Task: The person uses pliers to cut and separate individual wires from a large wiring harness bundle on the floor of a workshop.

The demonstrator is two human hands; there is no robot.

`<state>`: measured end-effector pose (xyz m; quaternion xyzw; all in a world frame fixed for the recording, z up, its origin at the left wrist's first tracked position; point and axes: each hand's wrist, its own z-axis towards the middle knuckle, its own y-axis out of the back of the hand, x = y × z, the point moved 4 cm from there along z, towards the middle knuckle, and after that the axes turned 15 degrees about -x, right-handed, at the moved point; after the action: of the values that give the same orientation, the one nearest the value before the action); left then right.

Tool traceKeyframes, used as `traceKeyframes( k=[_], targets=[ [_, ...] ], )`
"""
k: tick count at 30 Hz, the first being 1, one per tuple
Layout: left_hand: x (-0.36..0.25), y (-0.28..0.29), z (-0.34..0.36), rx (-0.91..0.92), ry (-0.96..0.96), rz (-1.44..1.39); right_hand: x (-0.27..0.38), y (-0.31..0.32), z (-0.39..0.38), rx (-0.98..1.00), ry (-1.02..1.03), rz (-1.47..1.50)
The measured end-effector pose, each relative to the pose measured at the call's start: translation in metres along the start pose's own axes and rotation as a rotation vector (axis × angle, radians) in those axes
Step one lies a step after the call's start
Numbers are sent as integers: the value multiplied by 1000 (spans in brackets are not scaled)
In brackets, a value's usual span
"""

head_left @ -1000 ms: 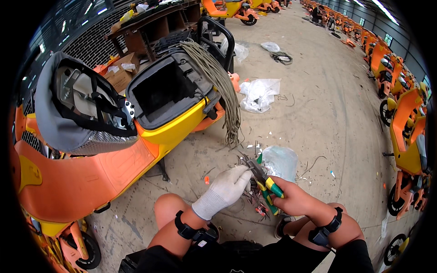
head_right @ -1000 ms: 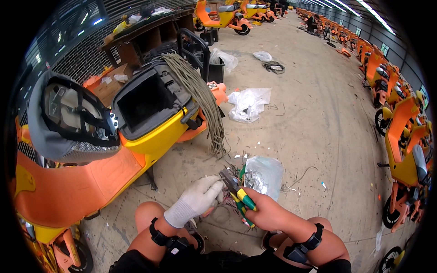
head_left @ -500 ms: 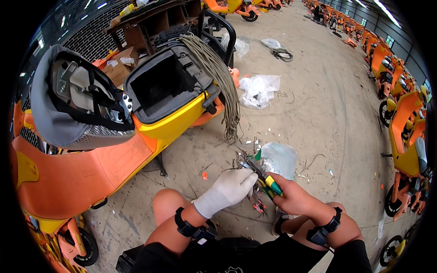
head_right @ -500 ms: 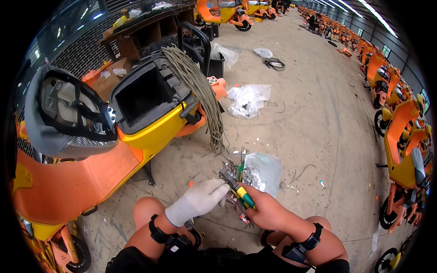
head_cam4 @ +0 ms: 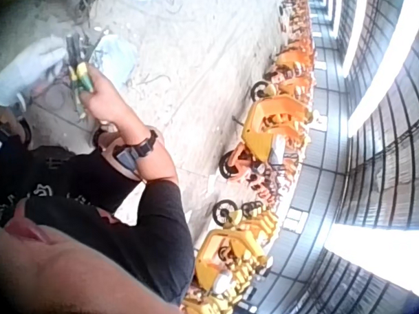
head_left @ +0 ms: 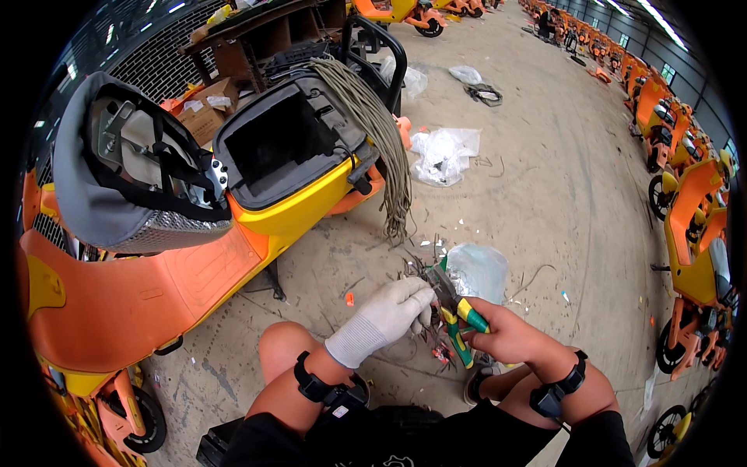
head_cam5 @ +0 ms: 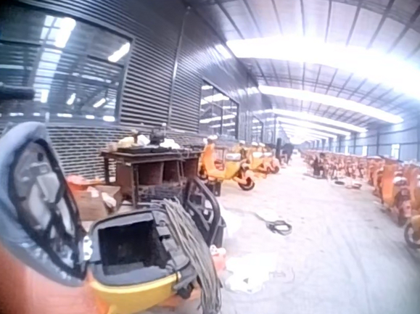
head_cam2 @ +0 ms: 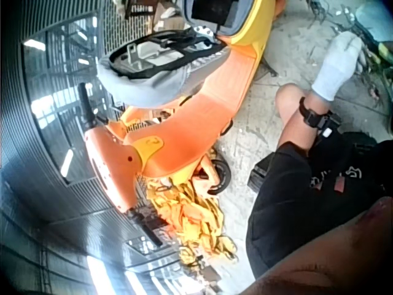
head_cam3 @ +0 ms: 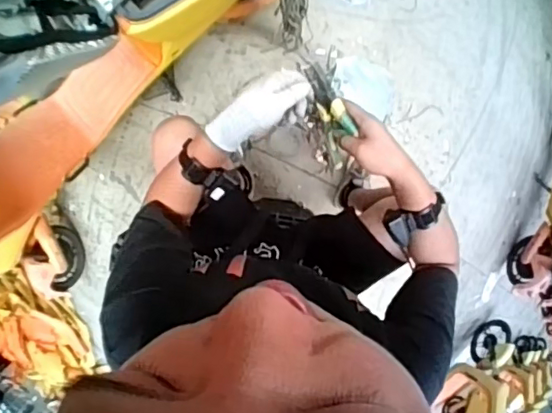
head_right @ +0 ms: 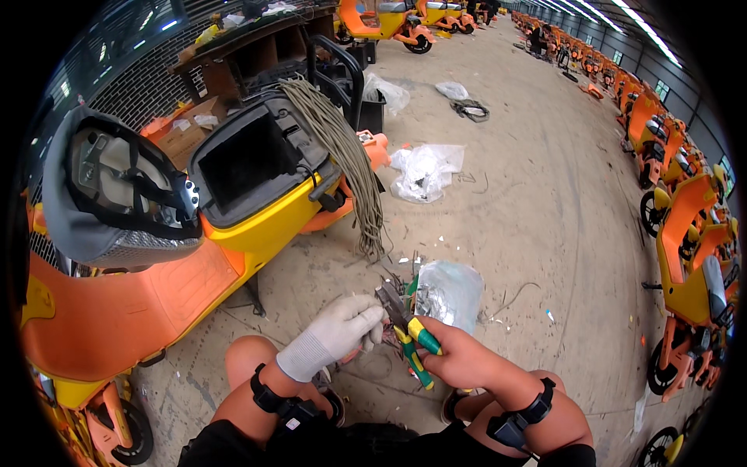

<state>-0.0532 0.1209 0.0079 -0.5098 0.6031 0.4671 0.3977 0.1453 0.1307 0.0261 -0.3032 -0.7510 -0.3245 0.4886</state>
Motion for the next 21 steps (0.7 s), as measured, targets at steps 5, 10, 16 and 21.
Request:
traceKeyframes(
  k=[5,10,16,21],
  targets=[
    [-5,-3,-5,17,37,38,-6,1,2,-16,10,-13],
    [-3,-3,-6,17,22,60,-4,0,2,-17,39,-75],
    [-5,-4,-5,6,-33,131,1,2,0,-53,83,-338],
    [-10,-3,-7,81,10,7,5,0,-3,-15,12,-155]
  ],
)
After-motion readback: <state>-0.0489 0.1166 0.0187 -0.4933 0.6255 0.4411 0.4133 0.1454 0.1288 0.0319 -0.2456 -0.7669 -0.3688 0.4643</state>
